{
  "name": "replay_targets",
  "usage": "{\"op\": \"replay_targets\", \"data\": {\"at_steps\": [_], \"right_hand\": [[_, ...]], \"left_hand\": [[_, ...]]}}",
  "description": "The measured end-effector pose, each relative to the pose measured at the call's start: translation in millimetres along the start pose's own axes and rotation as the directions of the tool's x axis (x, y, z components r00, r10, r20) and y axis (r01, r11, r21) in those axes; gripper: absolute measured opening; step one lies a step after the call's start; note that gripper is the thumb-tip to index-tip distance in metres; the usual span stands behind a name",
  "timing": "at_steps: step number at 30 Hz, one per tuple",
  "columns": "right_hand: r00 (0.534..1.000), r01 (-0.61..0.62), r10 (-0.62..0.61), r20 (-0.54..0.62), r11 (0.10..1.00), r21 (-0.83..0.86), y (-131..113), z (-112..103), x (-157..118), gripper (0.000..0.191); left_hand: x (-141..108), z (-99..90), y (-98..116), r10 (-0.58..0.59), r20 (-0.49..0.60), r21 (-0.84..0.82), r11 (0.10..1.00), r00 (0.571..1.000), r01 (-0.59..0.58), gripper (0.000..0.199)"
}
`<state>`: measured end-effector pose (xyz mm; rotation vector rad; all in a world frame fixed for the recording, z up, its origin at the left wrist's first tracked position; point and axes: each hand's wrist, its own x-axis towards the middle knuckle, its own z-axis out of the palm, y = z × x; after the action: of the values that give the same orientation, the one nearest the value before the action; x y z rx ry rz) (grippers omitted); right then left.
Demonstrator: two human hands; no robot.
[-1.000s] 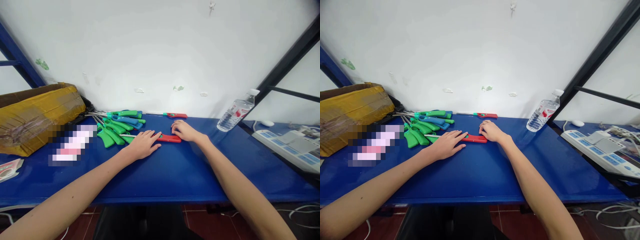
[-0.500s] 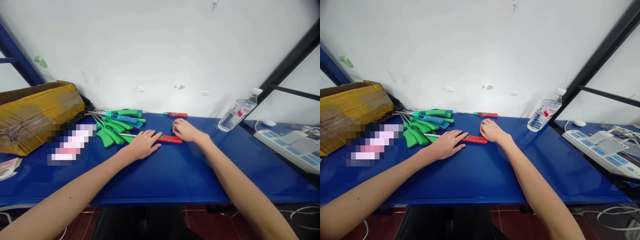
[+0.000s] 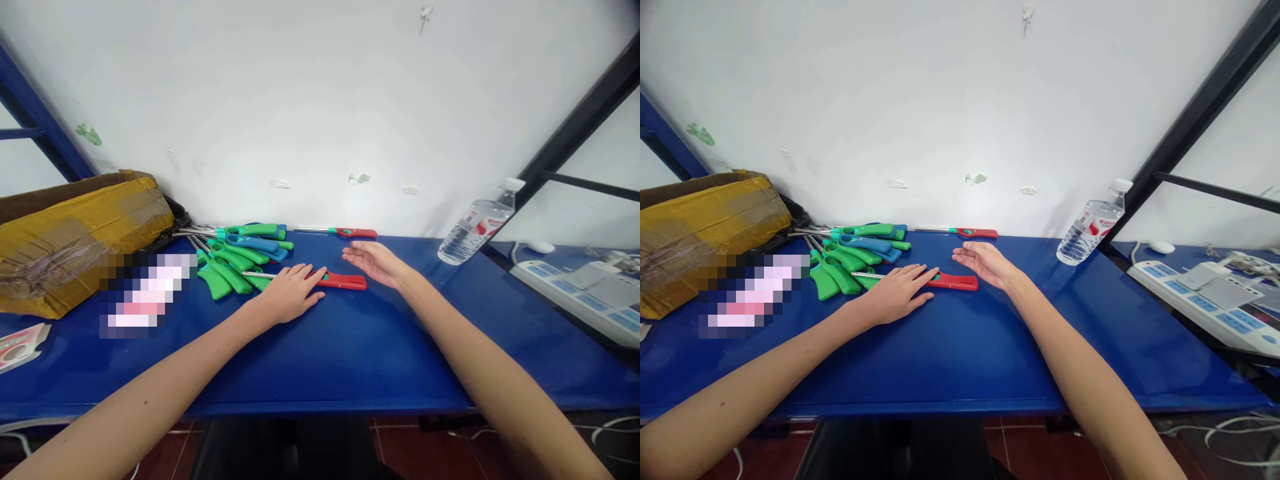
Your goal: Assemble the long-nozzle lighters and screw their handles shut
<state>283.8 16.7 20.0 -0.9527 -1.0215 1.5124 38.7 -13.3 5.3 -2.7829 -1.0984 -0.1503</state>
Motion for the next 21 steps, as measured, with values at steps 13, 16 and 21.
{"op": "replay_targets", "data": {"at_steps": [13,16,21], "right_hand": [[0.995,-0.015,0.025,-0.099,0.995,0.103,-3.1,-2.1,-0.4,0.013],[0.991,0.0,0.015,-0.133,0.993,0.114,-6.8,-4.3,-1.2,0.014],[0.99,0.022,-0.003,-0.141,0.99,0.137,-8.4,-11.7,-7.2,0.011]], "left_hand": [[-0.1,-0.1,1.5,-0.013,0.01,0.016,1.0,1.0,0.013,0.055],[-0.1,-0.9,1.4,-0.013,0.026,0.015,1.0,1.0,0.012,0.056],[-0.6,0.8,-0.5,-0.007,0.004,0.009,1.0,1.0,0.007,0.055]]}}
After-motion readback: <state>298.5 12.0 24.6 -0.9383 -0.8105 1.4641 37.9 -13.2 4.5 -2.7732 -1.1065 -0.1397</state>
